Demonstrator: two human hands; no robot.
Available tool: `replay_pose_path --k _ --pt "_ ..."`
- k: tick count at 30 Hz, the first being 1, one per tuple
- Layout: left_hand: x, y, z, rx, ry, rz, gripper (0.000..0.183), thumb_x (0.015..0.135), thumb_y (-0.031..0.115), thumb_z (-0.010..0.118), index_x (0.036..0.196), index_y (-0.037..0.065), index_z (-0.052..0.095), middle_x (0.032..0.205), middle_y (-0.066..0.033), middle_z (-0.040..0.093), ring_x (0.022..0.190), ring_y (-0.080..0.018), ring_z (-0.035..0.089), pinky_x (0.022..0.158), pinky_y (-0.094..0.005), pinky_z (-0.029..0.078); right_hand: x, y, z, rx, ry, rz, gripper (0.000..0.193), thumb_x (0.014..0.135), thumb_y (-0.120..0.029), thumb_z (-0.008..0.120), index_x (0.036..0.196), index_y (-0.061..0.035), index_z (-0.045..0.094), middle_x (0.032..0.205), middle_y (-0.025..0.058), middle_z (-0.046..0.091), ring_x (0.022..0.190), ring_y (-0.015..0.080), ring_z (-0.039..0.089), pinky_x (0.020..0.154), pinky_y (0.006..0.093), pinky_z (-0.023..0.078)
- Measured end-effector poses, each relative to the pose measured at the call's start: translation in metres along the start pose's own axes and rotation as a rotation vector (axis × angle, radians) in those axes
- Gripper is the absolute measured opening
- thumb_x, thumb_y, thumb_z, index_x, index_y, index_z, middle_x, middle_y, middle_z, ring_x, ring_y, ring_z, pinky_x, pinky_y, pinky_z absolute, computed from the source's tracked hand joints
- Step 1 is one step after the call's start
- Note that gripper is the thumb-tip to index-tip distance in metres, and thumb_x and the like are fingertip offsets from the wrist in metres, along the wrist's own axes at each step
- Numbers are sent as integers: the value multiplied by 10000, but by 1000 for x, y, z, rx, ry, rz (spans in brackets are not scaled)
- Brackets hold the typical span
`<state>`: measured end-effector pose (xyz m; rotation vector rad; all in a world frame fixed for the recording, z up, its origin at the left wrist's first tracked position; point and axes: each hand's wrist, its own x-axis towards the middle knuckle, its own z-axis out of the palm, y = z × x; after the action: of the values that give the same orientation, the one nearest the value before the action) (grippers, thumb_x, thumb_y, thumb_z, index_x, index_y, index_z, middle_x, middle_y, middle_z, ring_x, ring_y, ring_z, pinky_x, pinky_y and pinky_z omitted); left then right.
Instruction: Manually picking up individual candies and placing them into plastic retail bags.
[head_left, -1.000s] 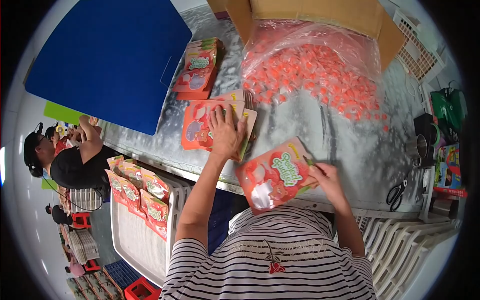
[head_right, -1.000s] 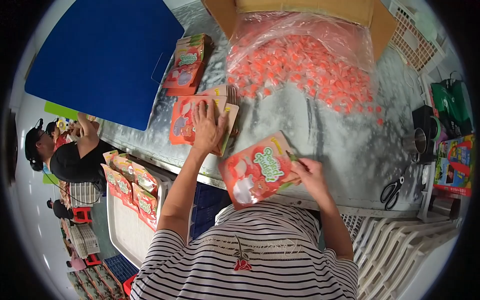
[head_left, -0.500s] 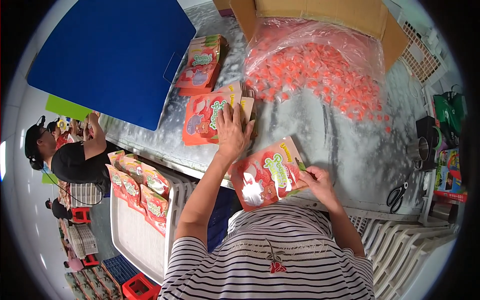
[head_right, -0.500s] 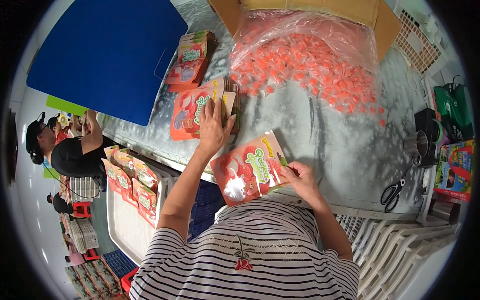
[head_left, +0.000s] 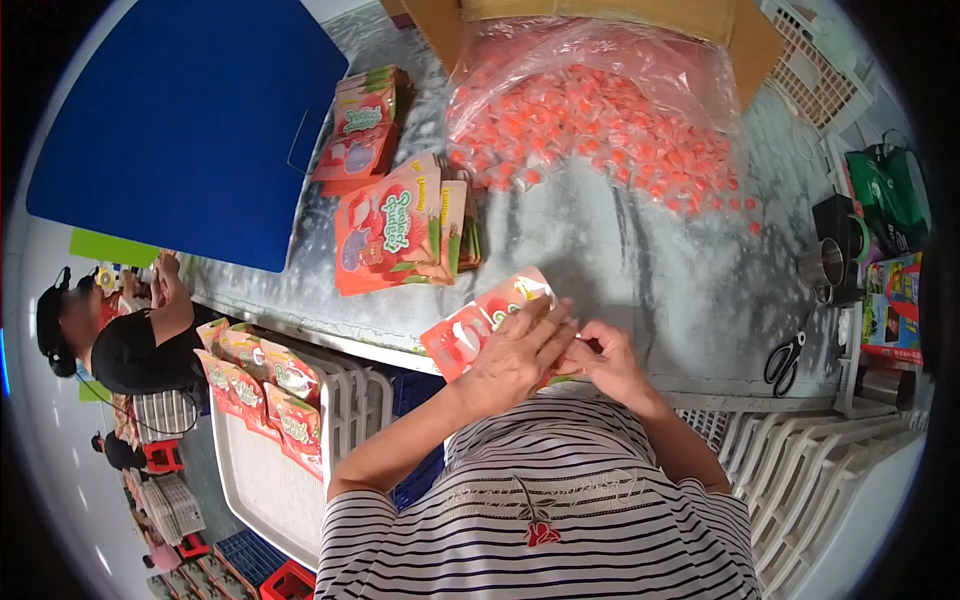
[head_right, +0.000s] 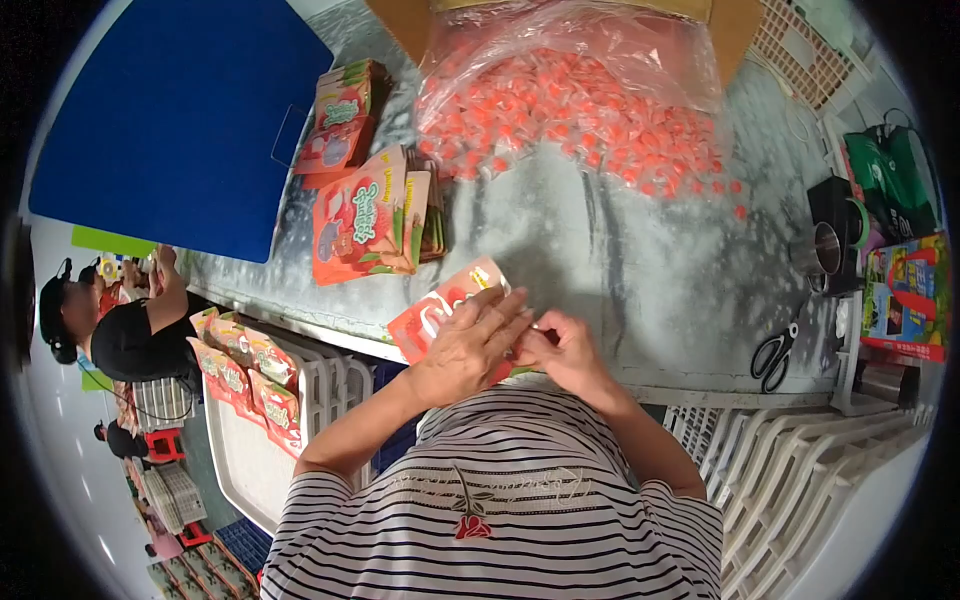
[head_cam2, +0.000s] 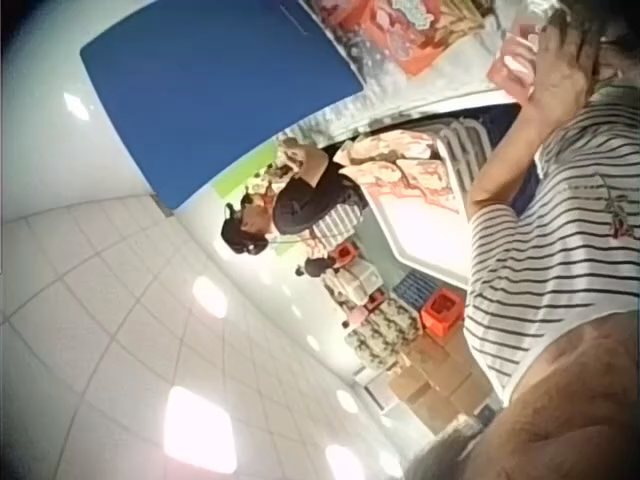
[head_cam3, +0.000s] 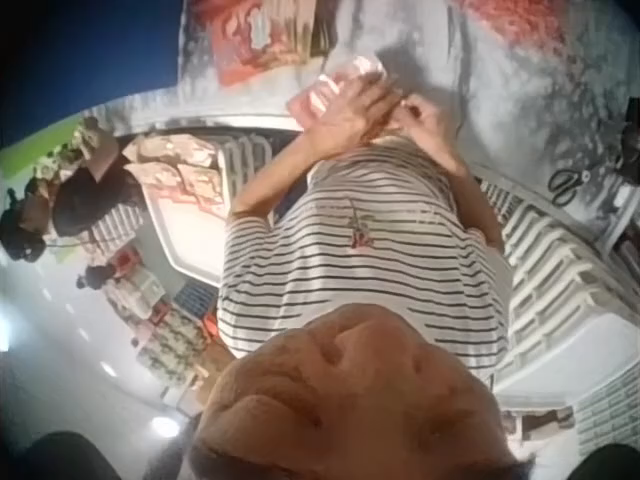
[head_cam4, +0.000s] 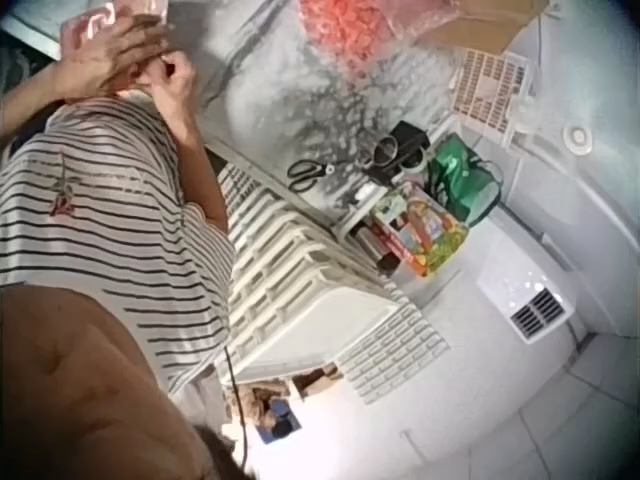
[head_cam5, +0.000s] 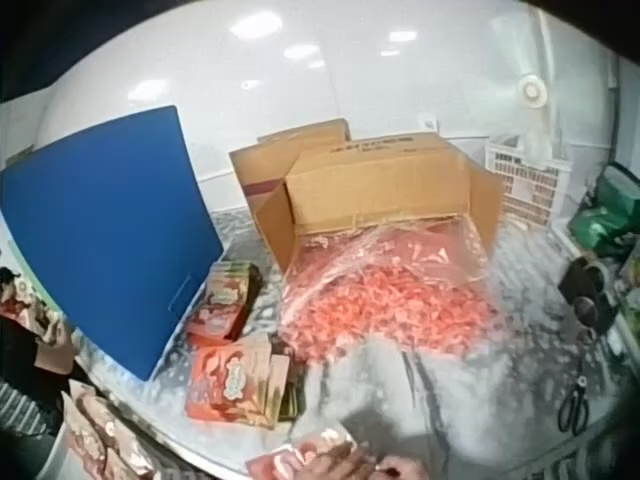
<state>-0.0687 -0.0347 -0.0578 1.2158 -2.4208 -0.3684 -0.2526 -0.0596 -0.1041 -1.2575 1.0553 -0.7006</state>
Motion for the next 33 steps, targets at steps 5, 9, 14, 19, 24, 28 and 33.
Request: replay_pose_path --k 5,9,14,19,24,28,33 --pt "-19 0 -7 275 -65 105 537 708 143 633 1206 -42 557 1362 -188 424 1164 -360 460 921 -435 449 -5 22 9 51 -11 -3 294 842 -131 711 677 -6 502 604 16 551 561 55 463 458 272 393" --pt "-25 -1 -13 353 -105 116 468 743 176 592 1156 -44 579 1344 -206 425 1087 -321 504 822 -378 496 -9 12 10 -77 -61 -49 331 841 -183 715 666 -6 496 577 20 530 535 72 434 443 283 355" --pt "-32 7 -10 327 -65 176 322 734 175 606 992 -18 612 1170 -161 511 877 -234 558 641 -311 522 -2 7 -1 -5 -203 169 269 865 -190 660 755 32 556 661 87 596 636 117 611 547 312 491" --pt "-21 18 -8 323 -145 260 221 740 151 596 897 -5 587 982 -130 532 745 -213 576 583 -295 503 4 -14 -5 -287 -337 -98 169 840 -126 613 840 42 596 774 189 656 734 287 670 642 376 525" --pt "-16 16 -8 275 -346 15 272 762 217 646 941 33 555 906 -115 549 671 -213 623 476 -312 471 11 -14 1 -593 -380 -247 100 765 -52 568 808 34 596 804 263 636 776 431 629 675 458 514" --pt "0 14 -24 264 -535 96 318 810 144 601 1069 -30 541 957 -172 557 784 -201 634 502 -293 503 16 -14 9 -668 -307 -250 90 734 -27 554 787 30 600 743 266 626 724 435 626 651 479 509" --pt "-3 27 -35 109 -502 145 283 749 99 632 998 -27 582 1019 -198 563 774 -267 632 526 -354 515 48 -19 -11 -271 -411 179 196 738 -2 556 881 3 690 755 193 670 703 300 674 652 381 521"
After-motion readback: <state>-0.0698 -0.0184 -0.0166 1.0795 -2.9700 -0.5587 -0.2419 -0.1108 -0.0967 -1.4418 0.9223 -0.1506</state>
